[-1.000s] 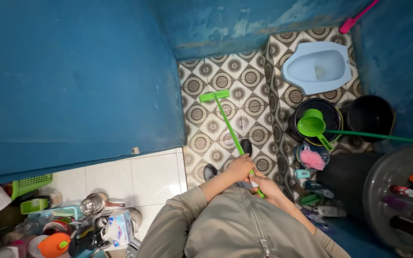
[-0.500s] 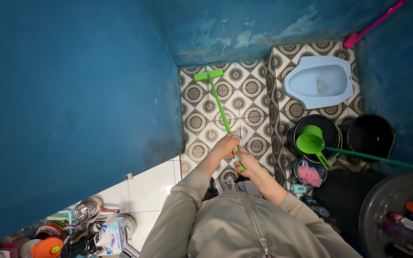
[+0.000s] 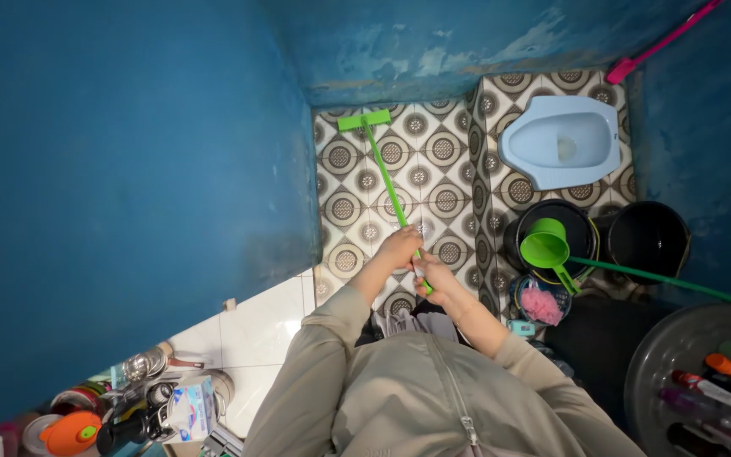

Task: The person mops the tiled bathroom floor using a green squeegee-style mop, moving it back and forth across the patterned tiles around a squat toilet and several buckets. The camera remains in a first-person view as the person systematically covers the floor area.

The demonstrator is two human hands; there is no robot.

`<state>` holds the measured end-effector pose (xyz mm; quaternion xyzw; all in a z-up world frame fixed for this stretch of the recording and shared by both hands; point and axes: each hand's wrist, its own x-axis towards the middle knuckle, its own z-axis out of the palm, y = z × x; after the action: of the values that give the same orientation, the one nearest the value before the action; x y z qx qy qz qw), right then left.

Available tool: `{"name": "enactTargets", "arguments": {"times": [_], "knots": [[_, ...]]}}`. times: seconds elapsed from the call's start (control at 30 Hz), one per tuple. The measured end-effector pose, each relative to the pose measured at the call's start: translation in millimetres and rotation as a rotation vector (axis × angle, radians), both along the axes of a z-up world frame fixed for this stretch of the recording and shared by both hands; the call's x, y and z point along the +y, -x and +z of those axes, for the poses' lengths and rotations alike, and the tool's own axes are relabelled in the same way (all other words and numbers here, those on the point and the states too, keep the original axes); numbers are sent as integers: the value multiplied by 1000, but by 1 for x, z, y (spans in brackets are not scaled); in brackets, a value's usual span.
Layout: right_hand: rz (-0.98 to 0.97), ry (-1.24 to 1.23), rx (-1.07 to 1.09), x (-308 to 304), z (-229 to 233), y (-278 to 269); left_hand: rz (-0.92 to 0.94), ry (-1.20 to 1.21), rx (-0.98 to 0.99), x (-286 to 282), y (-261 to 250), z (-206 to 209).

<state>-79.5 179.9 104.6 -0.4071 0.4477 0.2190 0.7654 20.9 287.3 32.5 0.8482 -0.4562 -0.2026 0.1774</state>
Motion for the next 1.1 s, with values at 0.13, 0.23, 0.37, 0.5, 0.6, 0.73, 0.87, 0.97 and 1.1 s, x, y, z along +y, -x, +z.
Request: {"name": "enactTargets", "arguments": {"times": [0.13, 0.23, 0.37, 0.5, 0.6, 0.73, 0.87, 0.97, 1.1], "knots": [[28, -11, -10, 19, 21, 55, -29, -18, 26, 16, 55, -22], [4, -27, 36, 35, 47, 97, -32, 36, 118, 35, 101, 7], [70, 28, 57, 46, 55, 156, -16, 77, 16, 60, 160, 63], [25, 33, 98, 55, 44, 181, -4, 112, -46, 74, 181, 82], [55, 55, 97, 67, 88, 156, 39, 136, -57, 80, 175, 66], [32, 52, 95, 82, 75, 121, 54, 163, 53, 91, 133, 74], [-20, -5, 41, 86, 48, 75, 49, 145, 125, 92, 87, 29], [-14, 10, 13, 82, 37, 35, 55, 134, 52, 85, 45, 10], [9, 16, -14, 81, 28, -16, 80, 108, 133, 89, -8, 21]]}}
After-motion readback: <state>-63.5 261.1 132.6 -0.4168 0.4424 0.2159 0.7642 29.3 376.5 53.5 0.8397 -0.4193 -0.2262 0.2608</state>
